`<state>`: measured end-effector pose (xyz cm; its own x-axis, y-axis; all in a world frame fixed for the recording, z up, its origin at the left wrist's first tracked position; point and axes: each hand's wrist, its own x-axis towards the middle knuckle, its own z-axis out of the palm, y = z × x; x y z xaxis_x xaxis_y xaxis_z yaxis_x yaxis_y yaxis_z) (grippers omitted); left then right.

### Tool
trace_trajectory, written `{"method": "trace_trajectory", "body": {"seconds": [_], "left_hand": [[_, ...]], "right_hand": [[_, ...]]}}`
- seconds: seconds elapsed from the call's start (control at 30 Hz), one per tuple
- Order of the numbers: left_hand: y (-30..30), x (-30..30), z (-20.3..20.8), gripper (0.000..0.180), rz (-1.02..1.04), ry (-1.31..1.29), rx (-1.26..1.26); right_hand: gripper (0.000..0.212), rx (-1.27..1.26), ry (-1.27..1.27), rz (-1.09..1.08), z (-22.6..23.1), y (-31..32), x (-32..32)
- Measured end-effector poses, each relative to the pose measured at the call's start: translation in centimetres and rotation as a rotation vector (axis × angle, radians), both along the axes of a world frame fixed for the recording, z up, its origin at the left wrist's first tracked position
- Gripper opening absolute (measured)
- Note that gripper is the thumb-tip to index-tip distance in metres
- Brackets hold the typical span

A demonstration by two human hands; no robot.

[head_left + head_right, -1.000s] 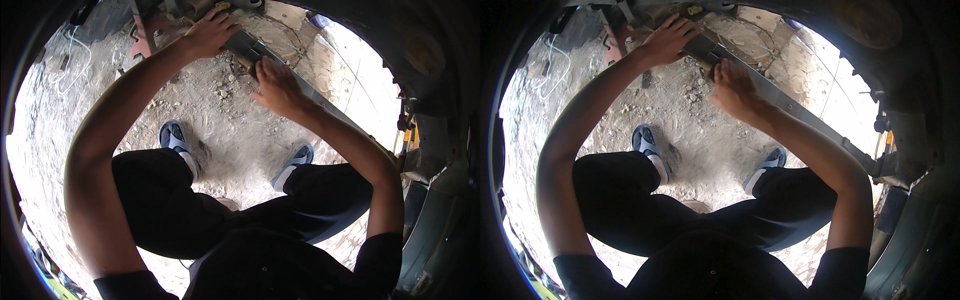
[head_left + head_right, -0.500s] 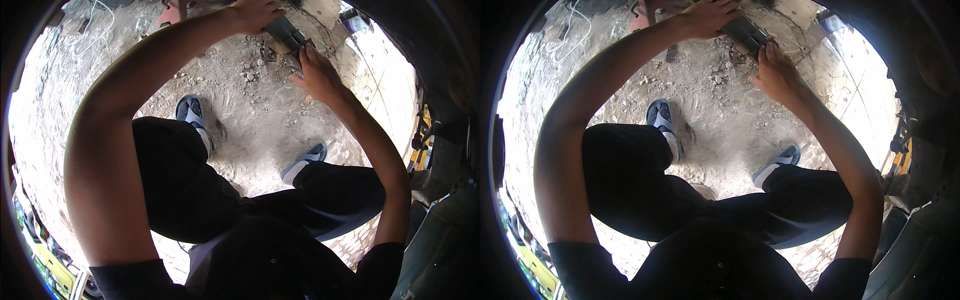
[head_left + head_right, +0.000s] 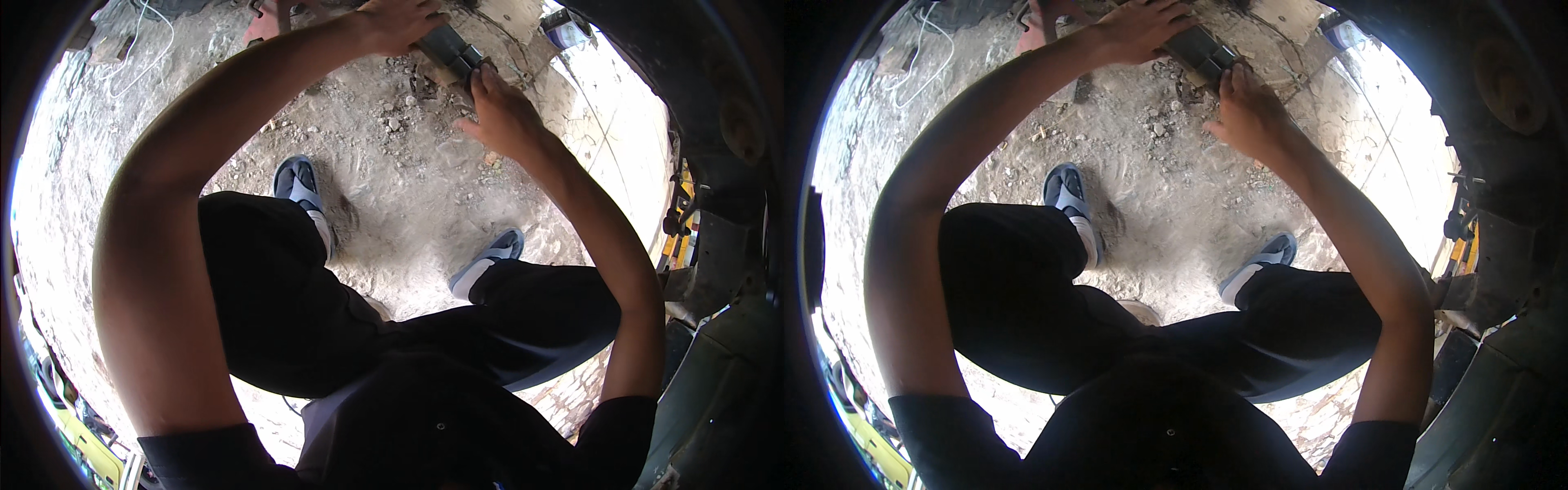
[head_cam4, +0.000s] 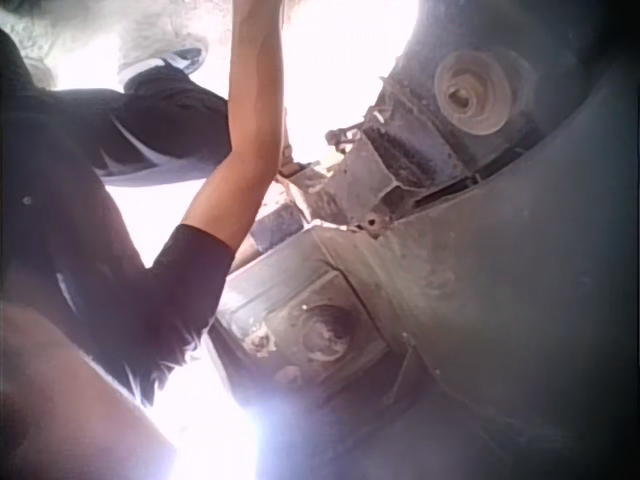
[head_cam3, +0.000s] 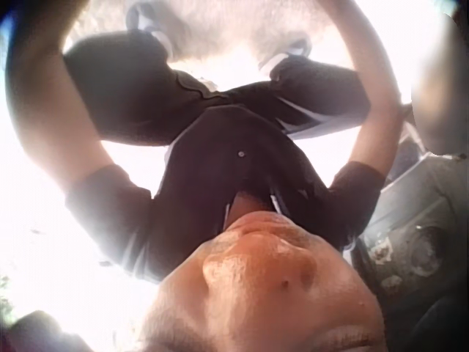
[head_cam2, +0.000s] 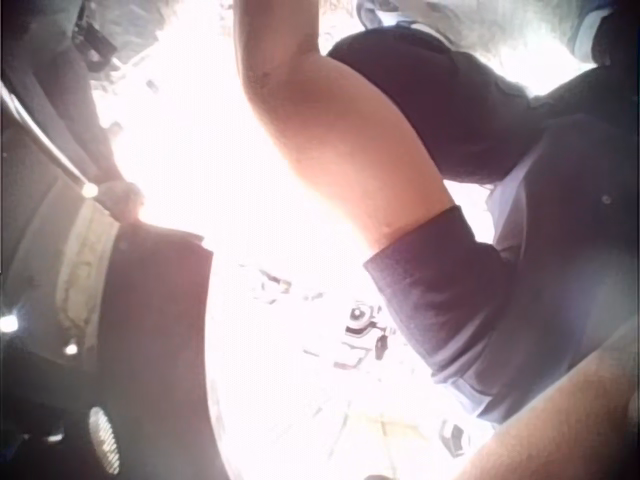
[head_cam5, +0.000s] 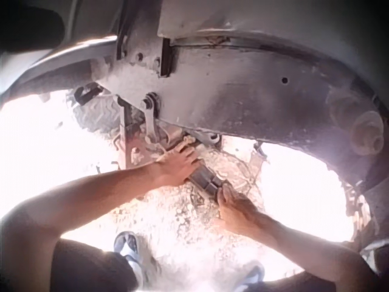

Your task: The person scrapes a metal beam under a vehicle using a handheld scraper. They repeatedly rub the tool along the beam's surface to remove material, then inspect the beam by hand.

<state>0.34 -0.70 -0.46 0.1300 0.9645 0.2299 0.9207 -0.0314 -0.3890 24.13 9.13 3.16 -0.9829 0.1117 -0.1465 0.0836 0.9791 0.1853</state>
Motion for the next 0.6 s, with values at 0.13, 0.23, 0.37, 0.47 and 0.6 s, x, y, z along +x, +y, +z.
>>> {"method": "trace_trajectory", "body": {"seconds": [0.13, 0.23, 0.37, 0.47, 0.6], "left_hand": [[0.1, 0.0, 0.2, 0.067, -0.036, -0.042, 0.017], [-0.3, 0.2, 0.3, 0.066, -0.014, -0.027, -0.016], [-0.5, 0.5, 1.3, 0.065, 0.015, -0.023, -0.073], [-0.2, 0.4, 0.8, 0.064, -0.008, 0.035, -0.026], [0.5, -0.3, -1.2, 0.066, -0.02, 0.027, 0.05]], "right_hand": [[0.085, 0.052, 0.031, 0.023, -0.7, 0.6, 0.5], [0.089, 0.041, 0.011, 0.082, -0.4, -0.6, 0.6], [0.092, 0.101, 0.009, 0.072, -0.4, 0.7, 0.4], [0.088, 0.09, 0.05, 0.101, -0.4, 0.1, 1.1], [0.085, 0.047, 0.016, 0.125, 0.0, -0.6, 0.6]]}}
